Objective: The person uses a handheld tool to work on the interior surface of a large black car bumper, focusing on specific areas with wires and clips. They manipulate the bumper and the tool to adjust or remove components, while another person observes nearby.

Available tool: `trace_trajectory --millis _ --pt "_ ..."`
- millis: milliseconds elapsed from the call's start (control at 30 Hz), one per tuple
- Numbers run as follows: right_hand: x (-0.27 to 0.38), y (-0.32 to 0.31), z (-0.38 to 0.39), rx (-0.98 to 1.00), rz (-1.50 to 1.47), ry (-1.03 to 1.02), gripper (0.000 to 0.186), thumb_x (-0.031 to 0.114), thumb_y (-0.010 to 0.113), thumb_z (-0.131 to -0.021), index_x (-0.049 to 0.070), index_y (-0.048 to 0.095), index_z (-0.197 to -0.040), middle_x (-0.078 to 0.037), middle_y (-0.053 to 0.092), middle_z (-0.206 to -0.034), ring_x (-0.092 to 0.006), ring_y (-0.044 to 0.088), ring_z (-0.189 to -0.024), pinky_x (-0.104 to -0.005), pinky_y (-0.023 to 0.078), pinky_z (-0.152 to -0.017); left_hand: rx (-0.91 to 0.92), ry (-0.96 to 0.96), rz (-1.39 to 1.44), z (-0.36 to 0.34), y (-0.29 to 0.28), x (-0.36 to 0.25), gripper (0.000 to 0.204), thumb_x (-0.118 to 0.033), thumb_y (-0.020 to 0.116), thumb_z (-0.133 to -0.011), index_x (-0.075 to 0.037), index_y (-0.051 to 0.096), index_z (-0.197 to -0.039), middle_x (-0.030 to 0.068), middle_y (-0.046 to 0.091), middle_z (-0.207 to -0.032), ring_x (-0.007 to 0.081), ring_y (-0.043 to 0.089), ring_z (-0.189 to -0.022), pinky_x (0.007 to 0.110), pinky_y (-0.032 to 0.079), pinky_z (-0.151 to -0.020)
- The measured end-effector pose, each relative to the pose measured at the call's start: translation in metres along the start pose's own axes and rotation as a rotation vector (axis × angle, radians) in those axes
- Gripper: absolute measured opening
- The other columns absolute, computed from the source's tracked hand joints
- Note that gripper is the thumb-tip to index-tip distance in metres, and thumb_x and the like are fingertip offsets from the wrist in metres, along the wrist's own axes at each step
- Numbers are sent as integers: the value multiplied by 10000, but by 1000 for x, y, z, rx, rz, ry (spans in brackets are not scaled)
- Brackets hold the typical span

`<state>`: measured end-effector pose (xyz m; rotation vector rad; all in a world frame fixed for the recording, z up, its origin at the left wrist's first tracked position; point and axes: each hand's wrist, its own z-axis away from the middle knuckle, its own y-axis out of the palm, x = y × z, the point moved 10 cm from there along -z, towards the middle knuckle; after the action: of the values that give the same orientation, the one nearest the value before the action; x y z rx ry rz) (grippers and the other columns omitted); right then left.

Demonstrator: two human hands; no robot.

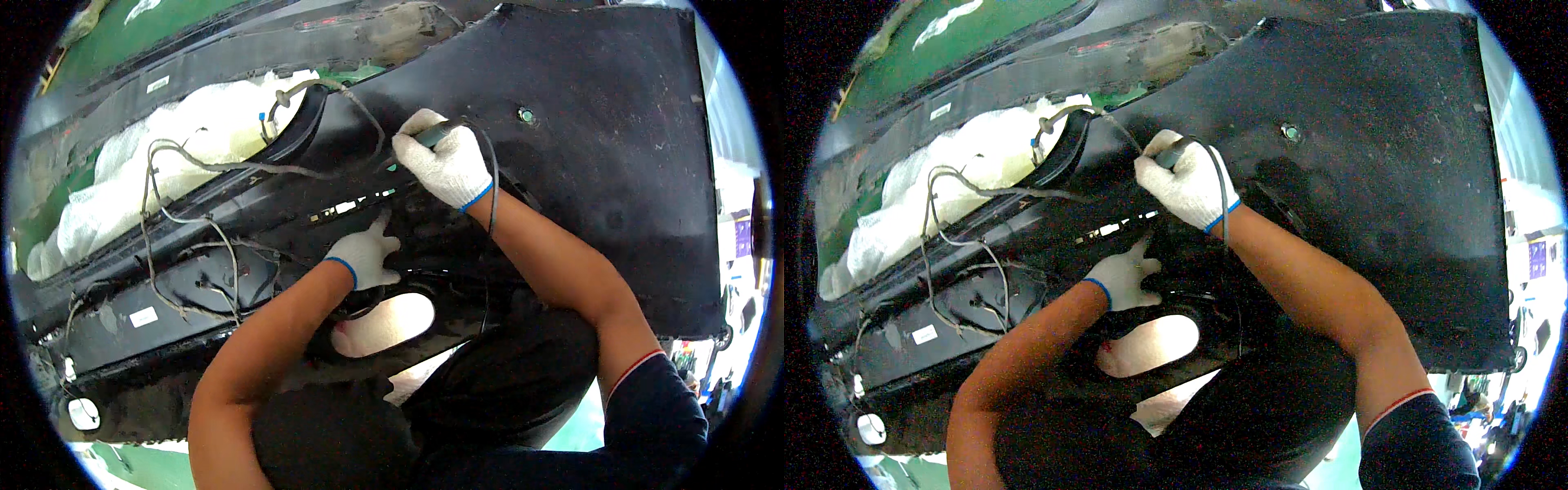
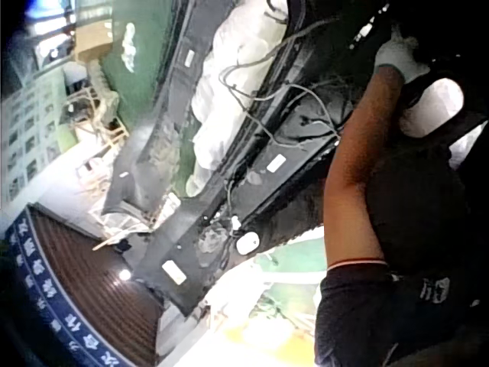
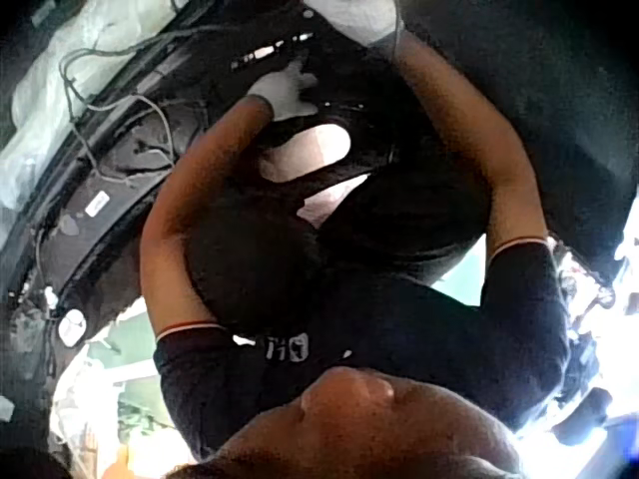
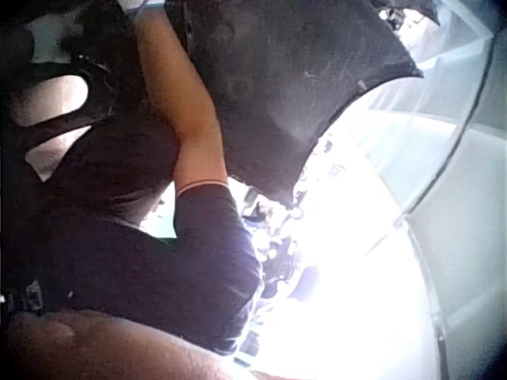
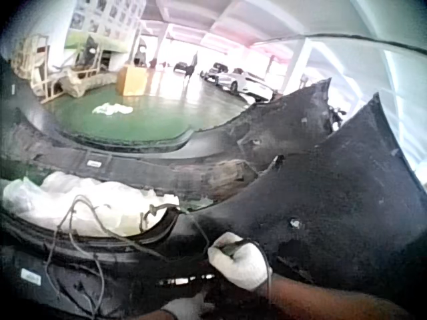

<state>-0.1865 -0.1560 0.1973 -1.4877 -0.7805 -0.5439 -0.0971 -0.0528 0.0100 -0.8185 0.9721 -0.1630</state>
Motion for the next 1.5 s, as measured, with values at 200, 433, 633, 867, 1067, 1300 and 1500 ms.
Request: trace_trajectory --millis 200,433,633,867,1067,1300,1500 --pt "7 5 -3 14 -45 -11 173 201 740 -1005 28 750 -1009 -75 730 -839 -149 671 -802 -352 553 -777 49 -5 -50 15 17 -17 858 -590 759 -904 43 616 -1466 348 365 -1713 492 672 -1295 512 547 -1109" --pt "-14 1 -5 7 -62 18 181 208 746 -1011 27 743 -1012 -82 746 -865 -159 690 -841 -364 561 -801 -121 8 52 36 20 -12 877 -610 725 -953 31 585 -1535 311 507 -1626 482 548 -1439 520 448 -1224" --pt "-67 -81 -30 -390 -365 125 230 284 771 -1013 62 744 -959 -14 730 -851 -131 644 -793 -343 540 -755 -418 32 124 101 -16 14 520 -364 802 -961 3 726 -1320 304 627 -1493 487 612 -1350 524 495 -1161" --pt "-126 -105 -20 -534 -455 266 243 308 754 -1015 84 711 -931 12 626 -764 -103 553 -670 -326 450 -632 -488 -55 175 151 -72 14 357 -259 815 -950 -13 782 -1207 232 710 -1394 421 669 -1296 486 527 -1119" --pt "-134 -91 -16 -504 -462 343 262 313 748 -1021 82 704 -907 1 632 -763 -121 568 -679 -337 465 -647 -472 -291 159 179 -118 53 404 -290 778 -975 35 775 -1214 234 726 -1346 403 691 -1257 454 540 -1096" --pt "-147 -89 -13 -448 -325 308 276 323 753 -1034 73 715 -923 -6 668 -799 -122 595 -750 -350 511 -713 -587 -336 -10 196 -147 97 455 -320 792 -952 49 763 -1216 256 746 -1217 440 700 -1168 487 555 -1033" --pt "-127 -81 -16 -324 -256 239 287 329 754 -1037 68 707 -926 5 638 -797 -122 594 -754 -361 528 -704 -595 -529 -4 210 -121 171 531 -389 805 -920 33 762 -1238 252 722 -1183 439 663 -1151 512 536 -1023"
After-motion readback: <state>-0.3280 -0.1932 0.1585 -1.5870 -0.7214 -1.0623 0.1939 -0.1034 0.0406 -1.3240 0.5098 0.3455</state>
